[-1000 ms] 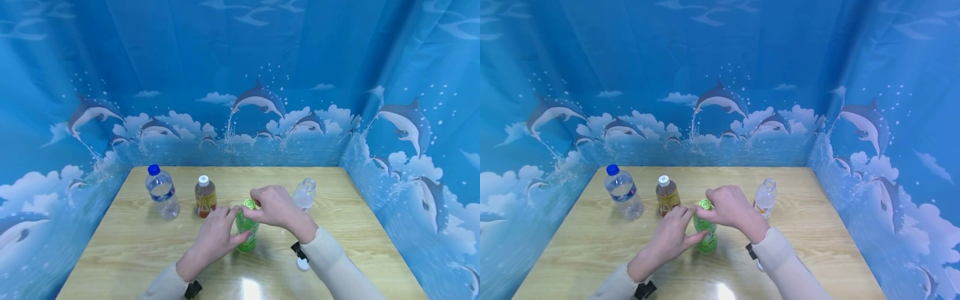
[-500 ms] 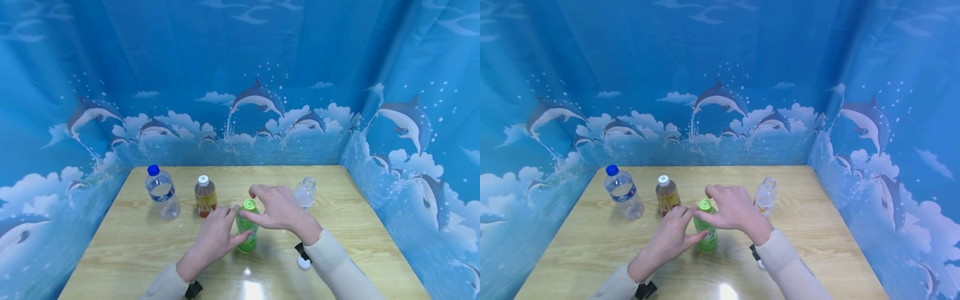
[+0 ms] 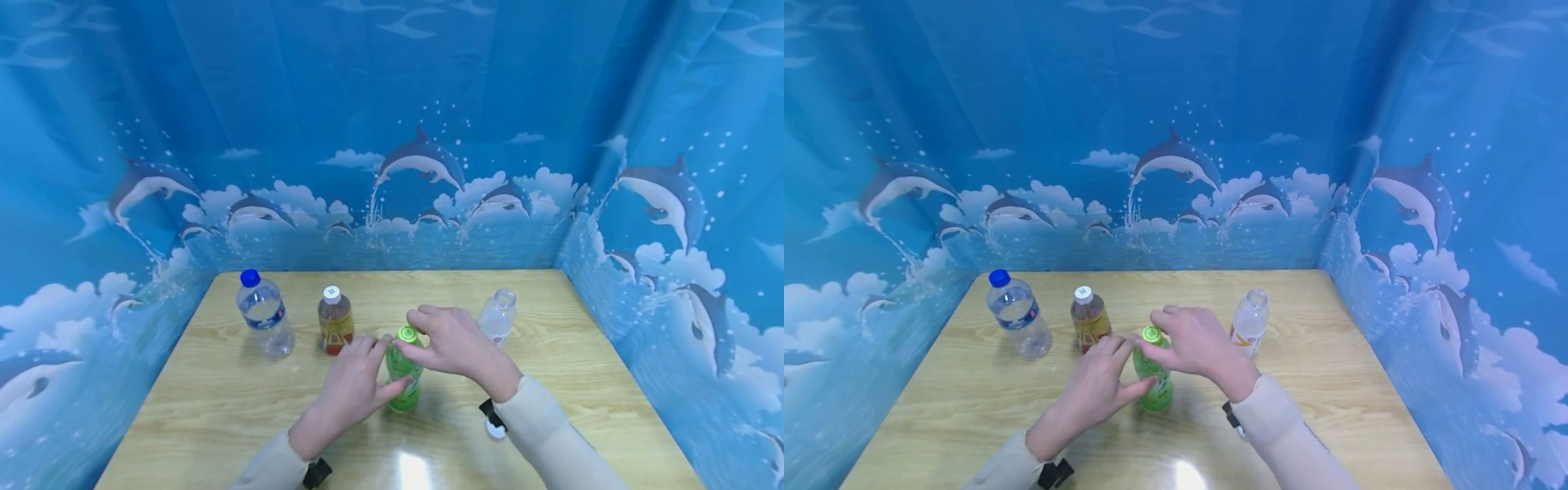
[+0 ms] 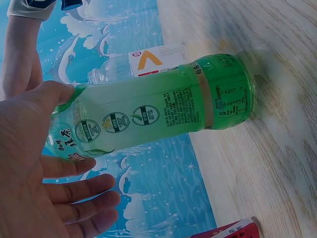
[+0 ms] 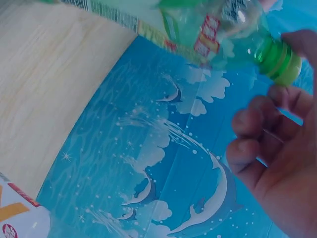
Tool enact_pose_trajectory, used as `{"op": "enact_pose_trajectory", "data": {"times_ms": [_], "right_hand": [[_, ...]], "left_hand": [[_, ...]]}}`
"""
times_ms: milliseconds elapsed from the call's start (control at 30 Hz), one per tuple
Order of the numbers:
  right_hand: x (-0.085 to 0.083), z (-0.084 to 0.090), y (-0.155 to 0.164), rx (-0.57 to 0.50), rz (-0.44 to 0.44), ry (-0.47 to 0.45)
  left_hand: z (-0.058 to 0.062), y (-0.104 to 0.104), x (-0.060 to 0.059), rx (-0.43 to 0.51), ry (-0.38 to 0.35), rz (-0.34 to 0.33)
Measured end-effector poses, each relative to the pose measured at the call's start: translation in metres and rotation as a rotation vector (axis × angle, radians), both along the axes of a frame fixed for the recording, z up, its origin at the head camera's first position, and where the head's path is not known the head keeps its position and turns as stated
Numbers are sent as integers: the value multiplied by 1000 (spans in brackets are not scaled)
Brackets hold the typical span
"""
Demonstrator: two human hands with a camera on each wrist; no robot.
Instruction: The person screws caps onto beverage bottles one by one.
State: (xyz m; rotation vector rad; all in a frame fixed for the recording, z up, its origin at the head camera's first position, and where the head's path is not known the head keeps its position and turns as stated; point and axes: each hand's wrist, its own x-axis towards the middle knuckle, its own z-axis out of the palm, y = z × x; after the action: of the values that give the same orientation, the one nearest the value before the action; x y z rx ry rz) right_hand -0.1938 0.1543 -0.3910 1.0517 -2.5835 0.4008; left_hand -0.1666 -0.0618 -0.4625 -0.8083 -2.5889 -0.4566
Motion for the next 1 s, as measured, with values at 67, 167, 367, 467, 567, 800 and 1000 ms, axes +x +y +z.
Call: {"op": "enact_pose_trajectory", "data": {"times_ms": [67,167,367,467,567,800,1000], "right_hand": [[0,0,1,8,-12,30],[3,2,4,12,-23,46],[5,0,9,2,28,21],[5,-2,7,-3,31,21],[4,-5,3,-6,-1,-4],[5,-5,2,3,-73,37],[6,-3,9,-53,-39,-32]], "left_hand": [[0,0,0,7,-5,-1],[0,0,0,11,-17,2],[-1,0,0,13,-19,4],[-1,0,0,19,-22,-2],[-1,2,2,20,-36,-8],[-5,4,2,38,-8,-22],[-1,3,0,19,-13,-37]]}}
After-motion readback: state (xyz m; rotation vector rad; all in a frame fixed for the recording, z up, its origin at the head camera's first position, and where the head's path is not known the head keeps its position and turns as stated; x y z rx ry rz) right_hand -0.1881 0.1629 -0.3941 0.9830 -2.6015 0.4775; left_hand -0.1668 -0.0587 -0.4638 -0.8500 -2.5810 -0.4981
